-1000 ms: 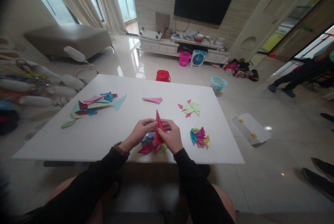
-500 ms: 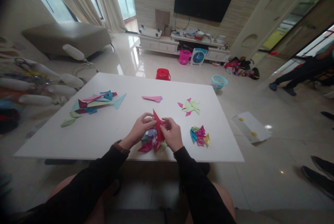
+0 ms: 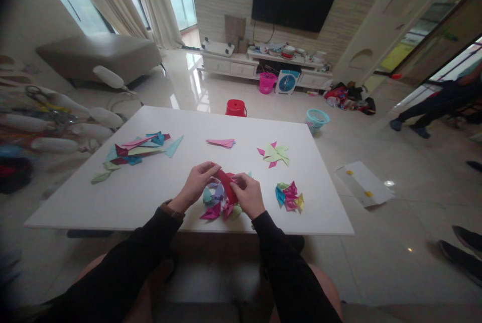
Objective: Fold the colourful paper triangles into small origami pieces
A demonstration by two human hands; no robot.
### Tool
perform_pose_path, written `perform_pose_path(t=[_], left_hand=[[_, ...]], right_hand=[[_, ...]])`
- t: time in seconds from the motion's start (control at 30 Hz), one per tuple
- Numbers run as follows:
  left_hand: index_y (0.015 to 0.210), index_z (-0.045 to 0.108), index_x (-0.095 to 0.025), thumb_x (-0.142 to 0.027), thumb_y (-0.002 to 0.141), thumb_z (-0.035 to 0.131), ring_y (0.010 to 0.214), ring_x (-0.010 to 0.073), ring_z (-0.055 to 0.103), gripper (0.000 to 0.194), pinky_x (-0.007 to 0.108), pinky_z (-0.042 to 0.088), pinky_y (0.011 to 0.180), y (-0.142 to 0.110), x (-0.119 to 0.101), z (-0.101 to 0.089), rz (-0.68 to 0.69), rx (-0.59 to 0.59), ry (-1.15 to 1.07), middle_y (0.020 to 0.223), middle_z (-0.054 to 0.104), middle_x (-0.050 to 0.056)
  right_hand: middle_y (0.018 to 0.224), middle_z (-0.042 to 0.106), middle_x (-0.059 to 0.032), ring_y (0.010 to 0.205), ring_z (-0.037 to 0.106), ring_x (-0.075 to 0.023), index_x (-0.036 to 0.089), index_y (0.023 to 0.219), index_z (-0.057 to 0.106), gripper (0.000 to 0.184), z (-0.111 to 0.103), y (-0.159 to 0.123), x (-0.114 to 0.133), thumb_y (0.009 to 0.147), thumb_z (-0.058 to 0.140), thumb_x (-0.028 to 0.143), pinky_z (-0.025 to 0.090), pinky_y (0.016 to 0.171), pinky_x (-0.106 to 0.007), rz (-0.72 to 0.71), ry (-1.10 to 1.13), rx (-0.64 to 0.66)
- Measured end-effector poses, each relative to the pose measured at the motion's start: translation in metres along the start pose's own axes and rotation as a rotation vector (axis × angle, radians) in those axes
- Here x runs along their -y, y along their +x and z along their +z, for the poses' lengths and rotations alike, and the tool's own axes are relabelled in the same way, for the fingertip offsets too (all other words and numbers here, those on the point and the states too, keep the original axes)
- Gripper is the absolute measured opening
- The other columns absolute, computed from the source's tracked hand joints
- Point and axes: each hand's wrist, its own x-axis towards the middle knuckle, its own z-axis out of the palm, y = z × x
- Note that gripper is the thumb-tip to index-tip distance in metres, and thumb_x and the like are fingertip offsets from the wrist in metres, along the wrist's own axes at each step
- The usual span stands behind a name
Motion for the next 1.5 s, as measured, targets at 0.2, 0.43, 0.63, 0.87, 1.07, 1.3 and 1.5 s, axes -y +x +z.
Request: perform_pose_path(t=[0.2,0.43,0.63,0.87,1.07,1.3,1.5], left_hand=[[0.079,0.074,-0.013,-0.047,0.077,0.079,0.065,0.0141,0.064,0.035,0.025,0.052,0.062,0.001,-0.004,-0.004,0.038,-0.007,0.041,0.076,0.071,0.005],[0.082,0.077,-0.013,-0.049,0.077,0.077,0.065,0.0144,0.064,0.037,0.026,0.053,0.062,0.002,-0.004,-0.005,0.055,-0.023,0.010,0.077,0.071,0.006],[0.085,0.077,-0.012,-0.049,0.076,0.078,0.072,0.0170,0.067,0.038,0.026,0.054,0.063,0.005,0.000,-0.006,0.056,-0.055,-0.029,0.080,0.072,0.007],[0.087,0.078,-0.011,-0.051,0.077,0.078,0.071,0.0177,0.067,0.041,0.028,0.055,0.066,0.007,0.001,-0.009,0.051,-0.033,0.011,0.082,0.074,0.009],[0.089,0.079,-0.013,-0.048,0.075,0.082,0.065,0.0151,0.065,0.037,0.027,0.053,0.065,0.009,0.000,-0.012,0.066,-0.048,0.056,0.078,0.074,0.006],[0.091,0.079,-0.013,-0.047,0.076,0.081,0.066,0.0154,0.067,0.038,0.027,0.054,0.066,0.011,0.001,-0.016,0.073,-0.062,0.075,0.078,0.074,0.007],[0.091,0.079,-0.013,-0.047,0.076,0.082,0.066,0.0148,0.066,0.038,0.027,0.055,0.065,0.012,0.000,-0.018,0.080,-0.086,0.054,0.076,0.073,0.006]], right_hand=[[0.082,0.074,-0.0033,0.076,0.068,-0.0195,0.019,0.095,0.072,0.016,-0.002,0.001,0.000,0.083,0.068,0.029,0.053,0.074,-0.033,0.005,-0.001,0.005],[0.079,0.073,-0.0027,0.073,0.067,-0.0189,0.020,0.095,0.072,0.018,-0.001,0.002,0.000,0.082,0.070,0.032,0.054,0.072,-0.032,0.020,0.022,0.003],[0.077,0.073,-0.0019,0.072,0.067,-0.0184,0.020,0.092,0.072,0.015,-0.003,0.001,0.003,0.081,0.069,0.030,0.053,0.070,-0.031,0.025,0.038,-0.003],[0.077,0.071,-0.0013,0.071,0.065,-0.0176,0.020,0.094,0.073,0.015,-0.005,0.001,-0.001,0.081,0.069,0.027,0.051,0.067,-0.029,0.005,0.009,0.005],[0.076,0.070,-0.0011,0.069,0.063,-0.0169,0.021,0.093,0.073,0.013,-0.007,0.001,-0.001,0.082,0.068,0.026,0.050,0.066,-0.029,-0.019,-0.012,0.003],[0.077,0.070,-0.0007,0.070,0.063,-0.0167,0.020,0.093,0.072,0.014,-0.008,0.002,0.001,0.081,0.067,0.027,0.049,0.068,-0.029,-0.015,-0.039,-0.015],[0.079,0.070,-0.0003,0.072,0.063,-0.0164,0.020,0.092,0.071,0.013,-0.009,0.001,0.003,0.081,0.067,0.026,0.049,0.069,-0.028,-0.023,-0.054,-0.029]])
